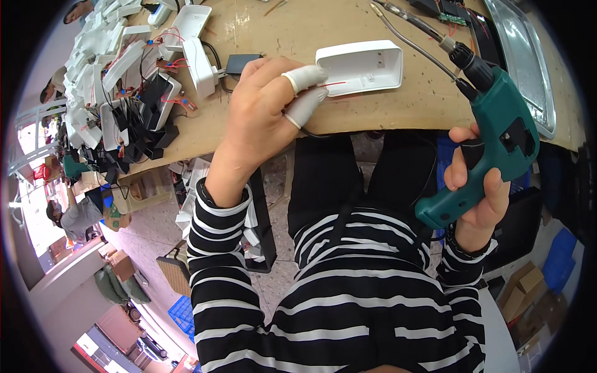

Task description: Soldering wires to electronic components inside plastic housings at a manual workstation.

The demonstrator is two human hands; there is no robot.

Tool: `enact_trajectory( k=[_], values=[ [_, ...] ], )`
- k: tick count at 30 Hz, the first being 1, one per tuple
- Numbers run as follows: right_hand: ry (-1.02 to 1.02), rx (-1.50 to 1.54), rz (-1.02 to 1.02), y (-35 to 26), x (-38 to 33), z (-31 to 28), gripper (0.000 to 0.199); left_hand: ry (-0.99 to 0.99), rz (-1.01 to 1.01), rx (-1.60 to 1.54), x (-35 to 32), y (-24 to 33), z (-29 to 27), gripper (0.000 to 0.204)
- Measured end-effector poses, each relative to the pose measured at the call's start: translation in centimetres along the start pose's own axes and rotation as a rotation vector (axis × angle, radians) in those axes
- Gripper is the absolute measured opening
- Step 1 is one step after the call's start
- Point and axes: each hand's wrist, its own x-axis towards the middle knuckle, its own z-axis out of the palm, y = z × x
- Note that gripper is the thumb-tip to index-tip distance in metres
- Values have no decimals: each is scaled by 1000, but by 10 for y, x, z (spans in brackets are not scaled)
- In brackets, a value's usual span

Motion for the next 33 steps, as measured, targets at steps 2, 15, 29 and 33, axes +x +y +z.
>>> enact_trajectory(
  k=[2, 15, 29, 33],
  values=[
    [4, -8, 12, -1, 0, 3, 68, -8, 118, 46, 0, 1, 3, 21],
    [187, -557, -324, 20, 9, 40, 58, 27, -12, -195, -7, 25, 31, 17],
    [237, -502, -246, 22, -1, 32, 54, -237, 175, 444, -8, 41, 47, 17],
    [226, -515, -246, 20, -3, 32, 53, -339, 151, 468, -5, 41, 43, 19]
  ],
)
